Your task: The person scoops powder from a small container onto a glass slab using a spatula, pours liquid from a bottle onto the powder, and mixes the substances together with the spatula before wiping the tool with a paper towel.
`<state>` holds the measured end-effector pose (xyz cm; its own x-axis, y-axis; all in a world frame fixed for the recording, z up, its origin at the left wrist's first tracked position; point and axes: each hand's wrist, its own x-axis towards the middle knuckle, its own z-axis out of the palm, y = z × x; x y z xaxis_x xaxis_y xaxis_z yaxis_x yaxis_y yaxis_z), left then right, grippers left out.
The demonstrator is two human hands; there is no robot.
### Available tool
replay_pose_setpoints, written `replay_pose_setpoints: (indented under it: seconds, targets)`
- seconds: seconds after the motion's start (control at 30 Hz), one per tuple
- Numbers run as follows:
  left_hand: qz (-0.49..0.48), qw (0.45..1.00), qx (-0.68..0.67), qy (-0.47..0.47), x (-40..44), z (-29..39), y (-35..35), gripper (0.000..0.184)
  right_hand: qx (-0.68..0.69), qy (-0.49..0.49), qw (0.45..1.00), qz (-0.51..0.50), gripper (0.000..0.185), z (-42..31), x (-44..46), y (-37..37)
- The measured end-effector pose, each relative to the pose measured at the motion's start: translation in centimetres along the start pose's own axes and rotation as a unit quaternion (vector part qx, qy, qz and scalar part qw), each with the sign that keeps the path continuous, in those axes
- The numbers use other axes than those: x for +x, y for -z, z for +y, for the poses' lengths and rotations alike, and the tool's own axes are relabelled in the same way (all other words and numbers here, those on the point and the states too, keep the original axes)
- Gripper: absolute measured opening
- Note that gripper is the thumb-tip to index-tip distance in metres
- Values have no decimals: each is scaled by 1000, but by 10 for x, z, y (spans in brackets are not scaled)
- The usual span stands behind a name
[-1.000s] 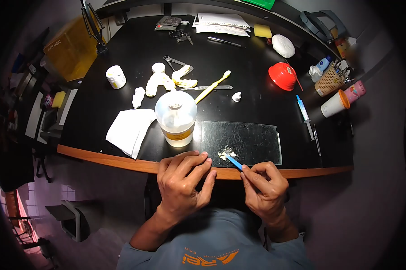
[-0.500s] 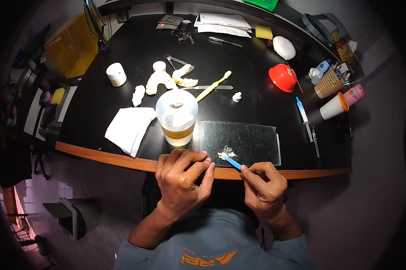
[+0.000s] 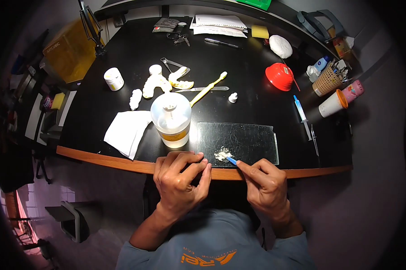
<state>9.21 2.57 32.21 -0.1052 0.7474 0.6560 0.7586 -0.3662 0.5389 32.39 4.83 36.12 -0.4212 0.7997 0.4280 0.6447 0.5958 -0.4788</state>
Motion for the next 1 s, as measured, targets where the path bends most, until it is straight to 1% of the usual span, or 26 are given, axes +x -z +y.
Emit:
replay_pose_setpoints:
  seconds: [0.1,0.2,0.3,0.4,0.5,0.7,0.8,0.9,1.0]
  targets:
    - [-3,1000,3,0,0,0,1,15,-66,-11,997,-42,31,-13,4,7]
    - [-4,1000,1,1,0,1,1,14,-80,-15,995,-66,28,-19,8,15]
    - [0,1000,1,0,0,1,1,14,4,-29,999,-38,24,-12,9,14]
    - [1,1000,2,2,-1,1,1,15,-3,-42,999,-6,24,-5,4,7]
    - [-2,1000,4,0,0,1,1,15,-3,-43,999,-11,25,-6,1,0]
    - [-6,1000,0,-1,-1,-1,0,15,-50,-35,997,-41,31,-18,-2,-2]
    - [-7,1000,0,-1,0,0,1,15,-59,-17,997,-39,34,-16,0,4]
    - [-2,1000,-1,-3,0,0,0,15,-36,-15,999,-4,35,-9,-1,-1]
    - [1,1000,1,0,-1,0,0,15,-38,-16,999,-26,35,-11,-4,-5]
